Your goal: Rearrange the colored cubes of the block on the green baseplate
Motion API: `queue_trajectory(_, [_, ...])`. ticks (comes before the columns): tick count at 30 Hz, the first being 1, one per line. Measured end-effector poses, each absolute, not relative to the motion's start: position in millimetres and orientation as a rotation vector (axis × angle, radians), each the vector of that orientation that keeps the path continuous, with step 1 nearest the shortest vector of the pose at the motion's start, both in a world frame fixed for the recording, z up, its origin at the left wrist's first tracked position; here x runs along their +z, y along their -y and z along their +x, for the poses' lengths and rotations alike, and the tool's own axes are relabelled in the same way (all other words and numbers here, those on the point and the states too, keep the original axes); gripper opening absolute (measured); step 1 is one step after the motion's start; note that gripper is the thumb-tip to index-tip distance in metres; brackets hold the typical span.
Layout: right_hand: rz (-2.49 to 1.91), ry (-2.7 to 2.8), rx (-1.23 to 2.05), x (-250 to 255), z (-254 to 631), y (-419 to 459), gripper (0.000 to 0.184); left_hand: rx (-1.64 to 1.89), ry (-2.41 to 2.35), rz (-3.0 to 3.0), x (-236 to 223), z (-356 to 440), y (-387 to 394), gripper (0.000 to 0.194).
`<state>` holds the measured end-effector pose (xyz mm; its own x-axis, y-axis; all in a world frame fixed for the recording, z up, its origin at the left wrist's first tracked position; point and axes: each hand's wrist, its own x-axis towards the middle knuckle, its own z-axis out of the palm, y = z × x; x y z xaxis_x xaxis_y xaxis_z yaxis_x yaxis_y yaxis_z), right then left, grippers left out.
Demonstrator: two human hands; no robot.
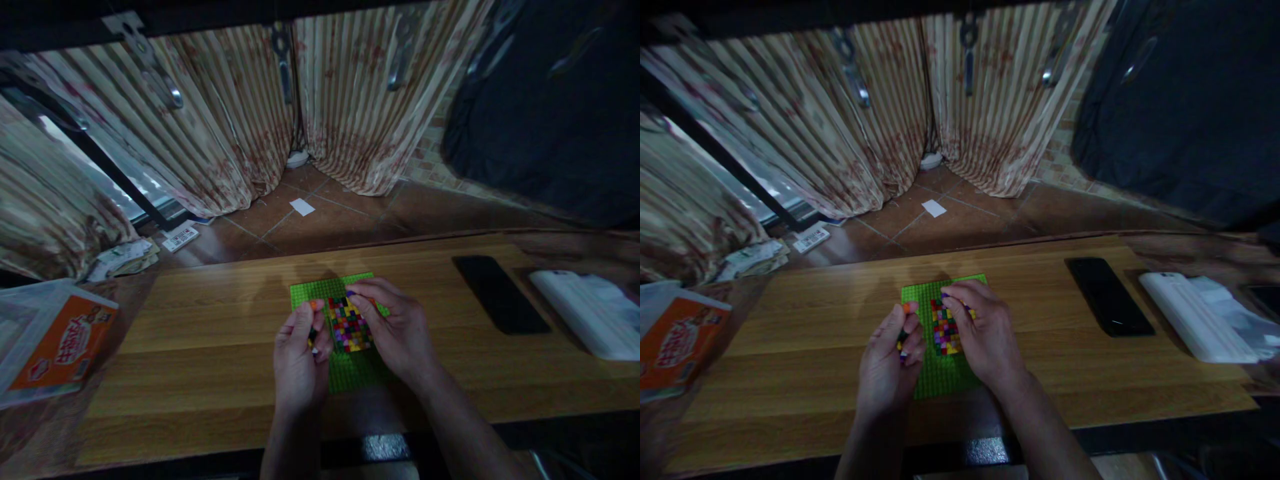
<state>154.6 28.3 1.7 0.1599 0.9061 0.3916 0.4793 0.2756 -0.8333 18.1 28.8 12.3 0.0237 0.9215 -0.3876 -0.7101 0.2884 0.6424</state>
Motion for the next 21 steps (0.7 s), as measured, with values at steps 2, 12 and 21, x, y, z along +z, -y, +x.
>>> queue_trajectory(2, [-1.397,1.498,0.495,-2,159,-33,0.018,1.316,-0.872,0.255,14,6,-32,0.025])
queue_trajectory(12, [-1.515,1.812,0.413,-12,159,-48,0.020,1.239,-0.919,0.009,9,2,-37,0.025])
queue_trajectory(21, [-1.507,1.846,0.490,-12,161,-49,0.019,1.217,-0.935,0.012,10,3,-37,0.026])
